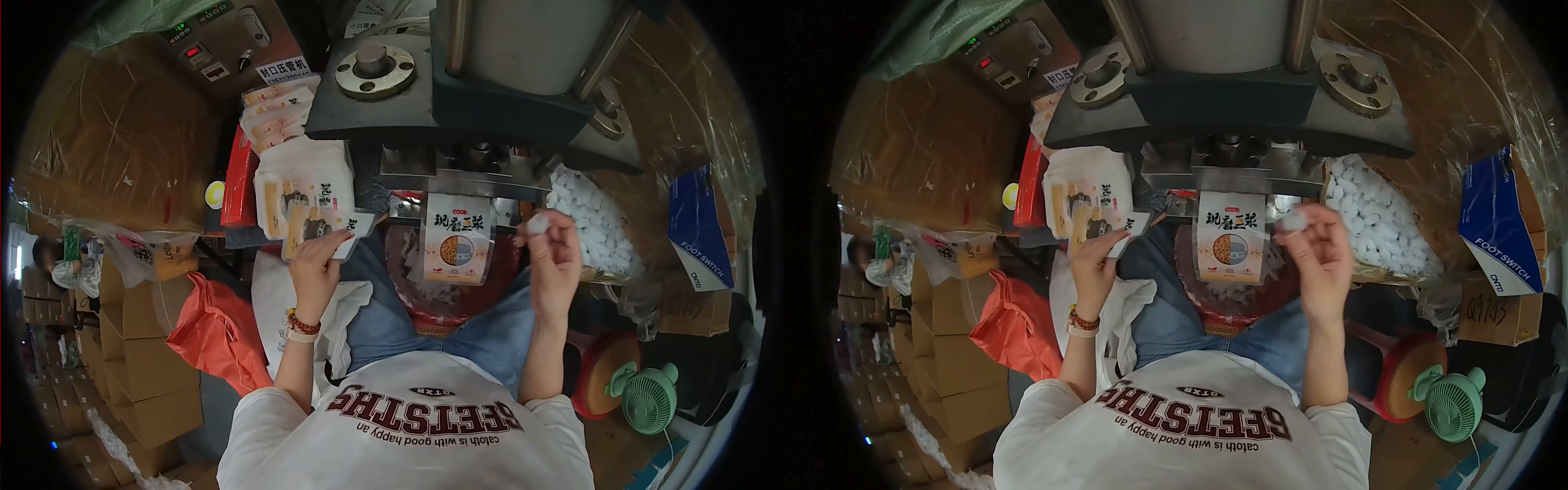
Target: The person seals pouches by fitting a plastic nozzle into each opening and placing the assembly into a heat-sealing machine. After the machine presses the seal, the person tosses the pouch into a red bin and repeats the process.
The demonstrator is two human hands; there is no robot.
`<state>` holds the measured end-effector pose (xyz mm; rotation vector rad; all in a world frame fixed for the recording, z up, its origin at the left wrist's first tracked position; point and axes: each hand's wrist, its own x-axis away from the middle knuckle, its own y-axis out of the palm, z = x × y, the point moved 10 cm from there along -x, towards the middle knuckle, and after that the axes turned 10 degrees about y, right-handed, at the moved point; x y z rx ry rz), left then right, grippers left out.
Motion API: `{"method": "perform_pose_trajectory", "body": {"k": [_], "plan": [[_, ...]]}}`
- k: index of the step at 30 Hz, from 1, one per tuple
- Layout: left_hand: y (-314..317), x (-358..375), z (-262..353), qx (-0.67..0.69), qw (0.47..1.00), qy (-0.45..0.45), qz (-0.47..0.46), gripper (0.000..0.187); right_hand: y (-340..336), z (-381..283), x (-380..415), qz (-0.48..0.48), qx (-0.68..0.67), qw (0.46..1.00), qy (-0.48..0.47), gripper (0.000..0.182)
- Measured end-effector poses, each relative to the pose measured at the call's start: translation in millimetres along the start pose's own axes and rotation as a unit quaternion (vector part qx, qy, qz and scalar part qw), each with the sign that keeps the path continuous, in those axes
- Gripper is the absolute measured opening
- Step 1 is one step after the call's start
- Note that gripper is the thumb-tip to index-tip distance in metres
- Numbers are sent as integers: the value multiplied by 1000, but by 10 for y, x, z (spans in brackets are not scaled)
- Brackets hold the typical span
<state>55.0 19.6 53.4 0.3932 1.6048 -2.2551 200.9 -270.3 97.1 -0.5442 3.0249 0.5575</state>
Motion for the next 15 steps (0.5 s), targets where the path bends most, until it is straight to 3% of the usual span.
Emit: {"method": "perform_pose_trajectory", "body": {"k": [2, 4, 6, 7, 8, 10, 11, 13, 15], "plan": [[-57, -76, 105, 84, 995, -32, 41, 48, 407, 124, 150, -111, 24, 993, 24, 27], [-216, -153, 466, 98, 988, 52, 107, 45, 769, 208, 218, -173, 110, 979, -5, 26], [-300, -215, 757, 106, 985, 95, 102, 47, 1016, 213, 234, -178, 255, 950, -33, 23], [-313, -239, 892, 86, 986, 118, 83, 48, 1118, 95, 310, -180, 355, 903, -162, 29], [-339, -263, 1001, 65, 986, 141, 66, 48, 1086, 40, 320, -178, 357, 902, -165, 29], [-396, -280, 1110, 58, 984, 165, 44, 49, 1175, -166, 469, -195, 498, 807, -252, 42], [-394, -280, 1156, 75, 981, 174, 36, 48, 1166, -227, 485, -191, 500, 806, -252, 42], [-320, -285, 1207, 95, 978, 185, 26, 47, 1202, -269, 574, -199, 558, 754, -285, 51], [-89, -303, 1136, 203, 967, 151, 27, 30, 1088, -162, 493, -192, 557, 765, -261, 51]]}}
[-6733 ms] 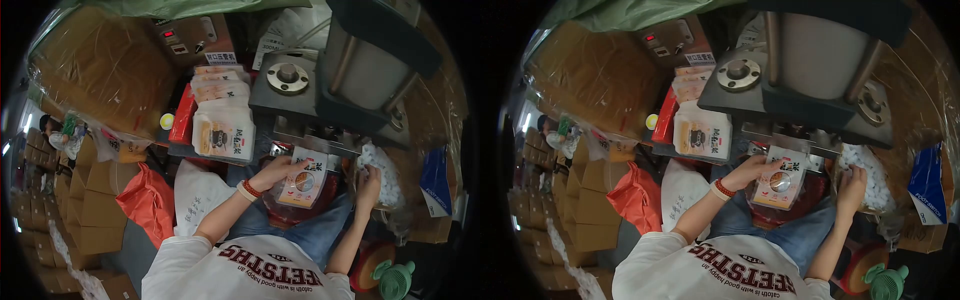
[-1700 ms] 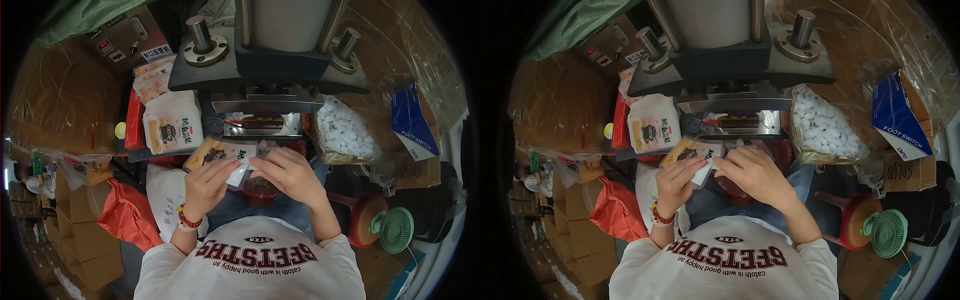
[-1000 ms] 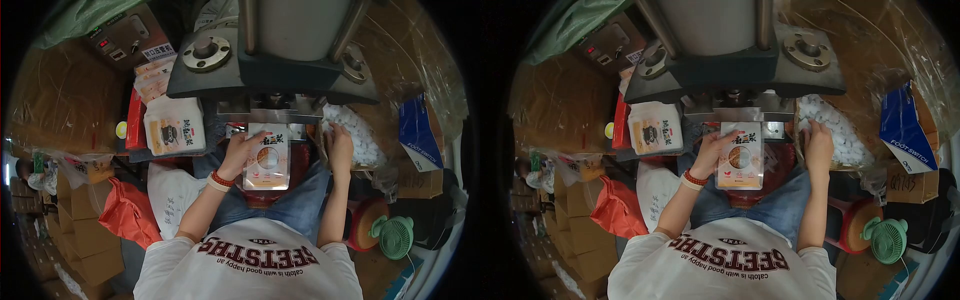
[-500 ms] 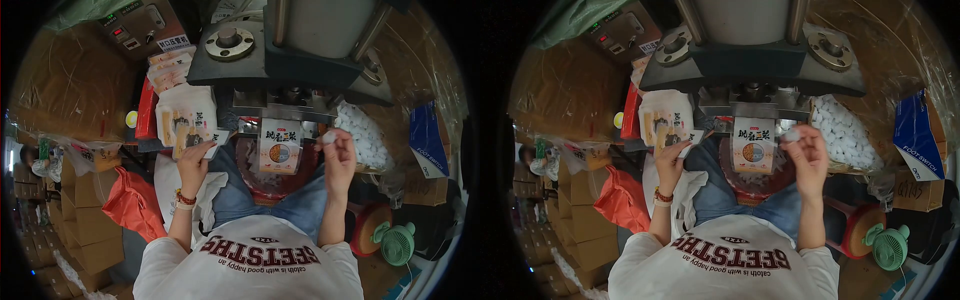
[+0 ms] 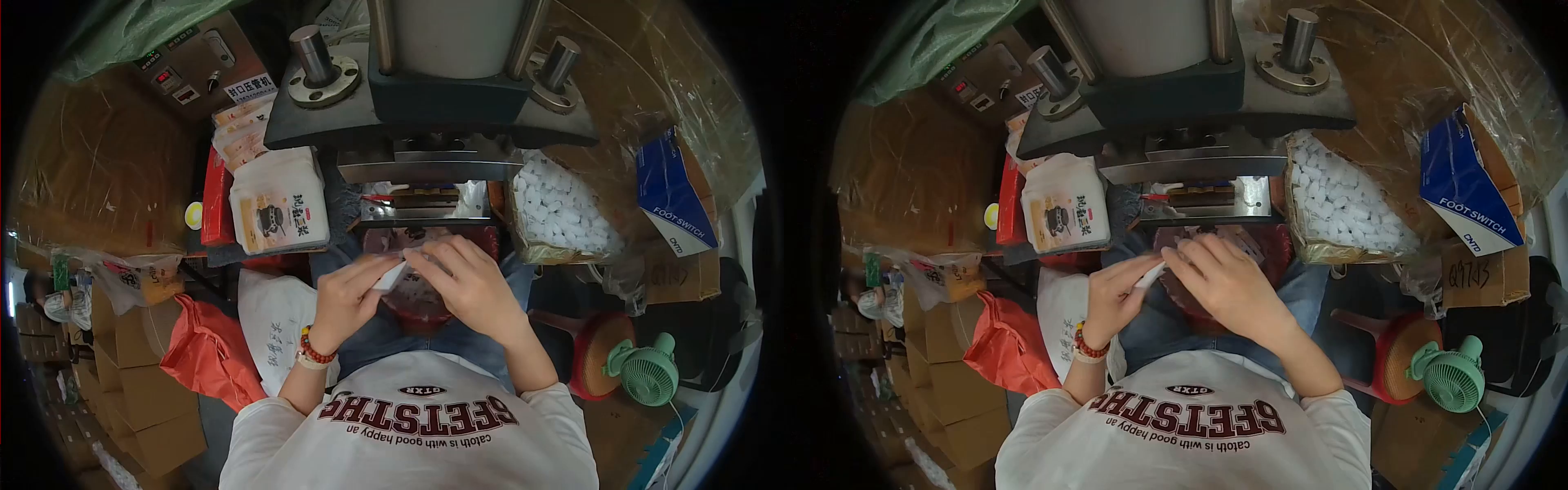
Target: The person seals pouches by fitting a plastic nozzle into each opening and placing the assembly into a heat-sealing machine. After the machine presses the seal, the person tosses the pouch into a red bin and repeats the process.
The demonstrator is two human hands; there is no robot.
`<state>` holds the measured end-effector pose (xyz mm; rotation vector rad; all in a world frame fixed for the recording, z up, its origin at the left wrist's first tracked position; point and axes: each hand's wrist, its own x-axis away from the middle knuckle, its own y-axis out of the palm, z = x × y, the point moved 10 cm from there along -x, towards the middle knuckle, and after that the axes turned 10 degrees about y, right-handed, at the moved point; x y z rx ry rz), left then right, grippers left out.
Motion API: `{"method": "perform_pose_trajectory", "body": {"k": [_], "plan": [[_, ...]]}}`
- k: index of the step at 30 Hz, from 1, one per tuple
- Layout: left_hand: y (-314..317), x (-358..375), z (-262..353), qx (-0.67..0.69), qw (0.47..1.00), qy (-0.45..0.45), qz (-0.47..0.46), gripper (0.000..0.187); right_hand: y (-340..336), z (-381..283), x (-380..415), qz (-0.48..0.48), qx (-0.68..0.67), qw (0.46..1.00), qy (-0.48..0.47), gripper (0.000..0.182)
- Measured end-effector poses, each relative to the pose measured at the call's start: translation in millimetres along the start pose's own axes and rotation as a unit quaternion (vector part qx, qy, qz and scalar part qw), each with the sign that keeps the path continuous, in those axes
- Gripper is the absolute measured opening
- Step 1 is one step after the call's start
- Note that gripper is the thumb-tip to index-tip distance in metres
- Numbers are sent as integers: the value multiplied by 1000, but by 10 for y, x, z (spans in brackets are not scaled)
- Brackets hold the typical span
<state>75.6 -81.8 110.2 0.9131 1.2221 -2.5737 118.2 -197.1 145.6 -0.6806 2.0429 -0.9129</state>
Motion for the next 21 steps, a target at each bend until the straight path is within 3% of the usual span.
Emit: {"method": "perform_pose_trajectory", "body": {"k": [1, 2, 3, 4, 6, 7, 9, 11, 14, 17, 18, 19, 21], "plan": [[126, 42, -90, 2, 1000, 1, -1, 30, 23, 96, -4, -5, -13, 1000, 22, 51], [451, 223, -500, 93, 980, -164, -65, 19, 9, 129, -12, -5, -13, 1000, 24, 51], [769, 467, -778, 180, 921, -321, -125, 14, -69, 242, -31, 25, -11, 998, 64, 49], [872, 415, -799, 180, 922, -319, -125, 14, -161, 356, -33, 56, -9, 993, 103, 48], [1079, 323, -853, 413, 827, -381, 23, 26, -467, 569, 59, 127, -33, 981, 143, 37], [1102, 192, -854, 470, 804, -358, 55, 28, -625, 684, 121, 161, -33, 973, 162, 33], [1135, 18, -909, 507, 771, -379, 70, 27, -813, 888, 188, 200, -34, 962, 181, 24], [1215, -43, -1004, 558, 719, -408, 73, 27, -906, 1261, 328, 248, 34, 922, 295, 20], [1254, -91, -1005, 581, 703, -404, 67, 27, -508, 1745, 454, 182, 130, 916, 333, 20], [1231, -69, -991, 575, 698, -421, 69, 27, -371, 1919, 455, 127, 145, 918, 346, 23], [1177, -97, -1006, 534, 745, -399, 32, 31, -348, 1916, 462, 116, 135, 917, 357, 24], [1086, -42, -1016, 532, 745, -400, 36, 31, -352, 1895, 448, 114, 133, 919, 354, 24], [374, -6, -1067, 201, 919, -336, 48, 52, -345, 1955, 464, 86, 115, 914, 380, 24]]}}
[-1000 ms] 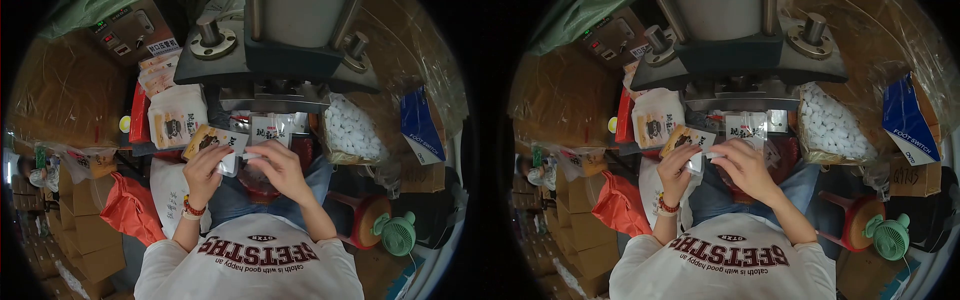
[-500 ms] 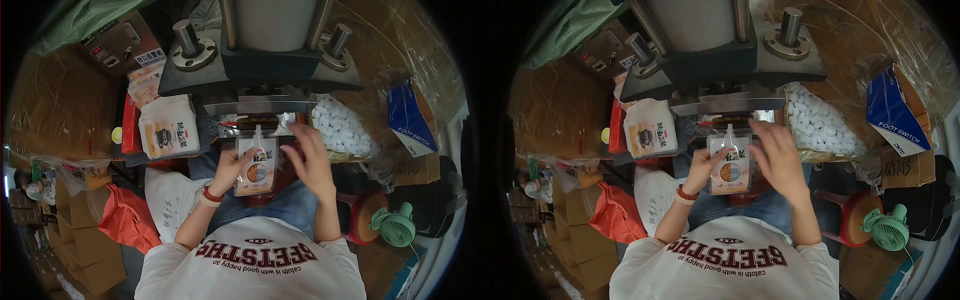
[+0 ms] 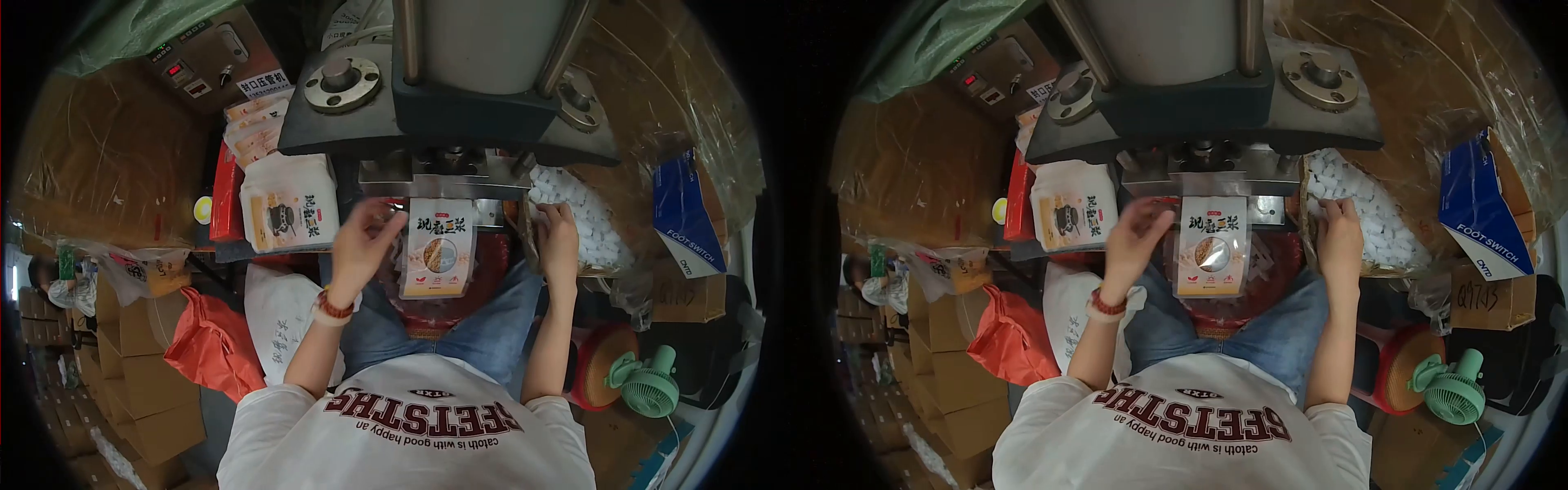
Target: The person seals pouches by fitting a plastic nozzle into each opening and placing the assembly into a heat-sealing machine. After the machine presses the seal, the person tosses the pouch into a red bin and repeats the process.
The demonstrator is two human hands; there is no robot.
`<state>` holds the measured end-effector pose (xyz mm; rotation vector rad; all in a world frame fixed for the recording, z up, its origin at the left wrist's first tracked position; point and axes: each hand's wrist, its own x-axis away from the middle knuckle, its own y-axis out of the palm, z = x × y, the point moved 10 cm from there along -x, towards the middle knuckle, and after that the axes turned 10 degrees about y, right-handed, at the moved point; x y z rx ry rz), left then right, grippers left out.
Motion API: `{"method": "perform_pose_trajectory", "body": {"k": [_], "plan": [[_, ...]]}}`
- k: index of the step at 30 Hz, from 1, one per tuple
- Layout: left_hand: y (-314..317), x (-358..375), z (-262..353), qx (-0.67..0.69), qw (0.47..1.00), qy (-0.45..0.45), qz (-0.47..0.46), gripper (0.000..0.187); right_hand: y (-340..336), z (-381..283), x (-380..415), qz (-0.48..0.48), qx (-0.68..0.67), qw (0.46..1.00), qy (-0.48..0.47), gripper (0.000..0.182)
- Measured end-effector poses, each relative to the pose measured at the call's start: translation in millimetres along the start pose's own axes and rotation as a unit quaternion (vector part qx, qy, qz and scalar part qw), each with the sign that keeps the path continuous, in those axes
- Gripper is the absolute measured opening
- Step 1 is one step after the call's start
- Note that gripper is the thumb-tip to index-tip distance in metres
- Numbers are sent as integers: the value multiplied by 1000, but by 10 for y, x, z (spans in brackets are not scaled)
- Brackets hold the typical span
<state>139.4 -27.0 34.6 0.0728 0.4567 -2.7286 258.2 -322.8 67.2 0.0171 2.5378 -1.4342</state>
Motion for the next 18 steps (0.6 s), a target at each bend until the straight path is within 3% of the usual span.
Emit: {"method": "perform_pose_trajectory", "body": {"k": [1, 2, 3, 4, 5, 6, 7, 9, 10, 14, 16, 18], "plan": [[-332, 94, 321, -282, 951, 105, 76, 64, 30, 62, 2, 0, 0, 1000, 3, 24], [-496, 273, 649, -537, 807, 200, 145, 77, -45, 131, 14, 65, -40, 997, -5, 26], [-665, 357, 443, -538, 806, 199, 145, 77, -138, 162, 38, 129, -81, 988, -16, 27], [-725, 387, -22, -548, 816, 168, 72, 83, -159, 89, 53, 126, -83, 988, -20, 27], [-712, 454, -335, -554, 821, 136, -2, 89, -247, 85, 98, 125, -181, 975, 28, 27], [-699, 525, -185, -588, 793, 161, -2, 69, -307, 83, 138, 126, -278, 949, 77, 27], [-757, 548, -188, -589, 791, 165, -2, 69, -365, -26, 186, 129, -280, 948, 78, 27], [-849, 684, -227, -421, 887, 187, -20, 51, -225, -247, 315, -11, -539, 839, 78, 27], [-899, 675, -52, -341, 916, 204, 59, 50, -178, -393, 397, -57, -582, 809, 61, 27], [-730, 674, 301, -285, 916, 262, 101, 50, -48, -1158, 801, -244, -701, 670, -3, 26], [-620, 581, 303, -449, 835, 286, 139, 48, 223, -1317, 958, -333, -717, 612, 25, 27], [-666, 463, 30, -467, 830, 278, 128, 46, 311, -1383, 1037, -367, -722, 586, -19, 30]]}}
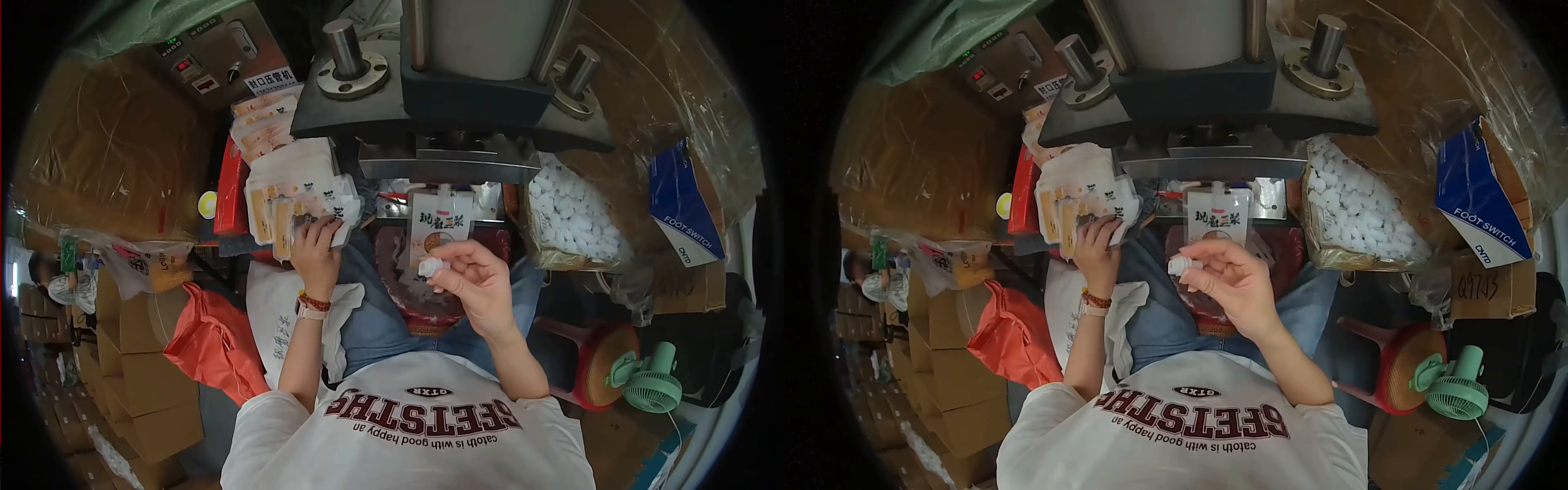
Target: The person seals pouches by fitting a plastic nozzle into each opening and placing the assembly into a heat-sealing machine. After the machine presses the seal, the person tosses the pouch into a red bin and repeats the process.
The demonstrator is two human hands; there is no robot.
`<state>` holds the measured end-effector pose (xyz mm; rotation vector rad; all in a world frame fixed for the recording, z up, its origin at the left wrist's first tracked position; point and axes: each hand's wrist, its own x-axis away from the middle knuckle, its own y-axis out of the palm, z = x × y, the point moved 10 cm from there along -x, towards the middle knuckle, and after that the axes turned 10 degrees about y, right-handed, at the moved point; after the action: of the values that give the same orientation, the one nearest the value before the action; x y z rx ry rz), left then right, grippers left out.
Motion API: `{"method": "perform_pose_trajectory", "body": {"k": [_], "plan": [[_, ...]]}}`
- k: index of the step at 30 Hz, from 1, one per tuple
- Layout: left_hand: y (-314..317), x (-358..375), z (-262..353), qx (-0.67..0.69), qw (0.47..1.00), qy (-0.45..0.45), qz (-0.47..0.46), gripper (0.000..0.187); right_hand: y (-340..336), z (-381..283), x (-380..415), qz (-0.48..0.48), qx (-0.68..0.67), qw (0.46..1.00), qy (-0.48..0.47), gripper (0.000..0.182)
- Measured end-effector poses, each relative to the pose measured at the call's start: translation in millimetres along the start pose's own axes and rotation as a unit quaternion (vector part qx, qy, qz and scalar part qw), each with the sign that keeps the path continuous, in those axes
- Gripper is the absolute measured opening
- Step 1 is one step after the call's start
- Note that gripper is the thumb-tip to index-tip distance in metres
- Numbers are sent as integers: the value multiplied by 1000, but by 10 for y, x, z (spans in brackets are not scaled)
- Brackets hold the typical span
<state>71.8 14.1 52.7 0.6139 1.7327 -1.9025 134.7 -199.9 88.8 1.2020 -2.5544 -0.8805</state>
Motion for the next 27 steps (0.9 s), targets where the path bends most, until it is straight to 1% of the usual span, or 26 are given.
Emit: {"method": "perform_pose_trajectory", "body": {"k": [2, 3, 4, 5, 6, 8, 10, 11, 12, 13, 15, 17, 19, 21, 22, 23, 25, 26, 27], "plan": [[98, -40, -150, 12, 998, -9, -55, 45, -60, 112, 78, 52, 41, 997, 32, 29], [65, -85, -174, 11, 998, -10, -53, 45, -72, 138, 113, 57, 46, 997, 33, 28], [13, -209, -164, -7, 999, 19, -48, 56, -82, 149, 142, 52, 48, 997, 32, 28], [-33, -323, -191, -29, 998, 47, -43, 72, -140, 173, 170, 71, 72, 994, 39, 27], [-16, -392, -316, -40, 997, 44, -39, 72, -182, 197, 181, 85, 94, 991, 46, 27], [253, -492, -534, -57, 989, 75, -111, 98, -273, 107, 225, 134, 99, 986, 28, 25], [370, -684, -657, -82, 982, 107, -129, 100, -407, 38, 264, 171, 113, 979, 20, 24], [399, -762, -712, -68, 985, 111, -111, 98, -407, 24, 243, 164, 113, 980, 21, 24], [452, -838, -796, -72, 985, 109, -110, 98, -403, -84, 254, 189, 136, 973, -4, 24], [445, -900, -844, -87, 985, 122, -81, 97, -388, -188, 293, 215, 157, 964, -27, 23], [414, -994, -903, -109, 982, 151, -19, 94, -256, -404, 292, 202, 162, 963, -68, 23], [450, -963, -946, -105, 983, 148, -9, 95, -151, -480, 287, 193, 168, 963, -89, 22], [389, -965, -894, -97, 984, 150, 6, 96, -18, -430, 241, 158, 198, 966, -57, 23], [318, -878, -863, -35, 993, 113, -1, 99, 28, -115, 227, 122, 201, 972, 8, 24], [337, -833, -841, -35, 993, 102, -37, 98, 61, 94, 223, 101, 218, 970, 44, 27], [302, -831, -812, -33, 994, 102, -27, 98, 169, 329, 190, 69, 153, 983, 76, 29], [95, -844, -792, -55, 994, 88, 37, 96, 225, 809, 190, 36, 145, 972, 181, 30], [67, -906, -834, -38, 997, 57, 26, 92, 253, 900, 173, 35, 143, 972, 182, 30], [46, -987, -825, -41, 997, 57, 23, 92, 305, 1032, 161, 21, 139, 968, 207, 30]]}}
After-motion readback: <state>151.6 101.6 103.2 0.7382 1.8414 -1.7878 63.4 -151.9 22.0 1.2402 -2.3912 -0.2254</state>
